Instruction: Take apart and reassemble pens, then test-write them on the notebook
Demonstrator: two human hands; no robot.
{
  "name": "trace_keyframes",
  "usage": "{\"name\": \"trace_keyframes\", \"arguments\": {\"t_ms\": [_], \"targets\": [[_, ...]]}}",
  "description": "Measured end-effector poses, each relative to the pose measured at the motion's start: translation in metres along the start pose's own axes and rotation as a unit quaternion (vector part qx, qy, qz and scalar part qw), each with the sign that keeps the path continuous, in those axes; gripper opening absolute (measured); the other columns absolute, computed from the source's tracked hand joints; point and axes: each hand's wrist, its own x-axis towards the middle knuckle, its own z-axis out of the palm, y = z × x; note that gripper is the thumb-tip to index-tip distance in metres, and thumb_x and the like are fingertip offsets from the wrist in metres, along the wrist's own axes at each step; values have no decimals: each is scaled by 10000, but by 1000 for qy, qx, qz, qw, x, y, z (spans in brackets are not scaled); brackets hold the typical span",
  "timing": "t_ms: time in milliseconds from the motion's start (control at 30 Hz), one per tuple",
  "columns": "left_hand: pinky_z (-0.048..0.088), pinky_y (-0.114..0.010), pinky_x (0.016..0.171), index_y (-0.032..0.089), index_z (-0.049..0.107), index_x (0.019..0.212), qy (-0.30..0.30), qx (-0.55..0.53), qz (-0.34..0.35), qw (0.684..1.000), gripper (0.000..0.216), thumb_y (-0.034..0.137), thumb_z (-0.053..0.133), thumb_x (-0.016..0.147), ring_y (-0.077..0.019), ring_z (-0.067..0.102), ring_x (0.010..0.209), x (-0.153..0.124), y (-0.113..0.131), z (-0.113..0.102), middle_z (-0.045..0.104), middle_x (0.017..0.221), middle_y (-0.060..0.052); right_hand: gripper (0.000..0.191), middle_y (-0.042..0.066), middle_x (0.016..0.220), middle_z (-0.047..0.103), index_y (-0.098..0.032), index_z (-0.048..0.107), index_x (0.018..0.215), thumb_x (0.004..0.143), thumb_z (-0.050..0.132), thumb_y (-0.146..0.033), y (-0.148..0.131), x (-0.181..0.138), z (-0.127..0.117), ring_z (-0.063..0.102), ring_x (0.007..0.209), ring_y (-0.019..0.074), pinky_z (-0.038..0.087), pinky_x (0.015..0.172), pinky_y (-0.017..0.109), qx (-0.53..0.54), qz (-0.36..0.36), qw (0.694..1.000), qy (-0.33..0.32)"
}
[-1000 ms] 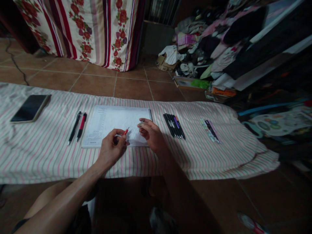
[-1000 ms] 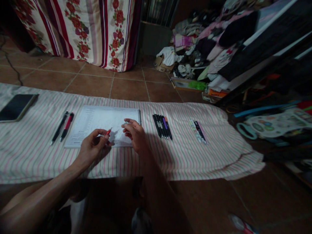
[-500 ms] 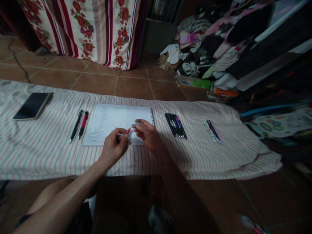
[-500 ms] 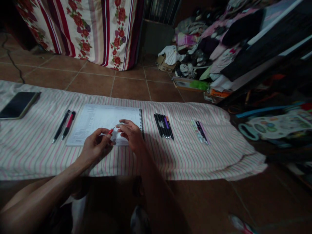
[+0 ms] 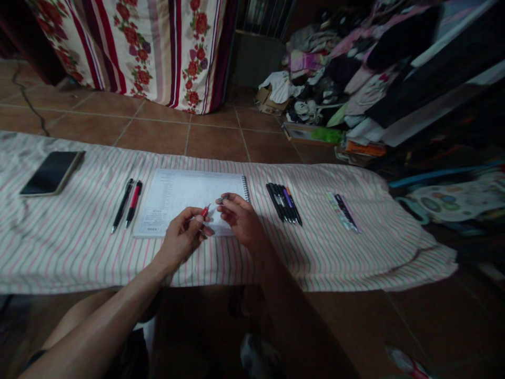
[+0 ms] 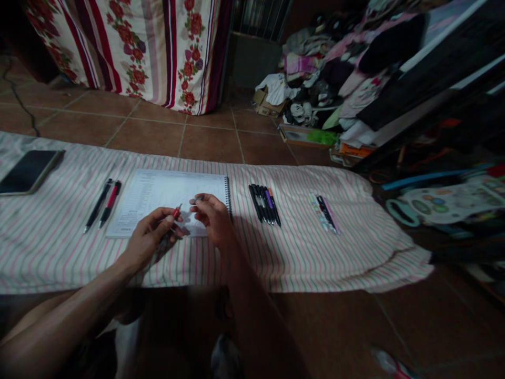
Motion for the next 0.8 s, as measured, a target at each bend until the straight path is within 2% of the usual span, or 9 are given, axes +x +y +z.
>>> {"name": "trace_keyframes", "arguments": {"t_ms": [100, 433, 633, 800], "targets": [[406, -219, 509, 168, 551, 846, -1, -13, -3, 1000, 248, 366, 637, 724, -107, 601, 558, 1, 0, 0, 660, 725, -16, 225, -15, 816, 650, -205, 607, 853, 652, 669, -284, -1, -2, -1, 570, 644, 67, 413, 521, 155, -21, -2, 1000, 1], [381, -193, 502, 164, 539, 864, -4, -23, -22, 999, 270, 340, 670, 708, -86, 555, 503, 1, -1, 2, 637, 594, 6, 269, -26, 760, 641, -201, 625, 863, 624, 705, -297, -3, -2, -2, 560, 604, 53, 410, 511, 144, 8, -4, 1000, 7], [369, -190, 452, 164, 545, 850, -4, -12, -8, 1000, 224, 312, 652, 721, -76, 557, 509, 2, -1, 2, 627, 717, 4, 251, -20, 789, 648, -211, 633, 865, 641, 702, -303, -3, -3, -4, 554, 613, 60, 393, 510, 162, -17, -11, 1000, 6], [357, -199, 431, 168, 550, 853, -14, -1, 5, 1000, 214, 313, 645, 727, -77, 538, 490, 4, -3, 1, 615, 710, 8, 267, -6, 810, 662, -206, 636, 886, 653, 702, -318, -3, -4, -2, 563, 629, 72, 390, 520, 178, -52, -15, 998, -15]]}}
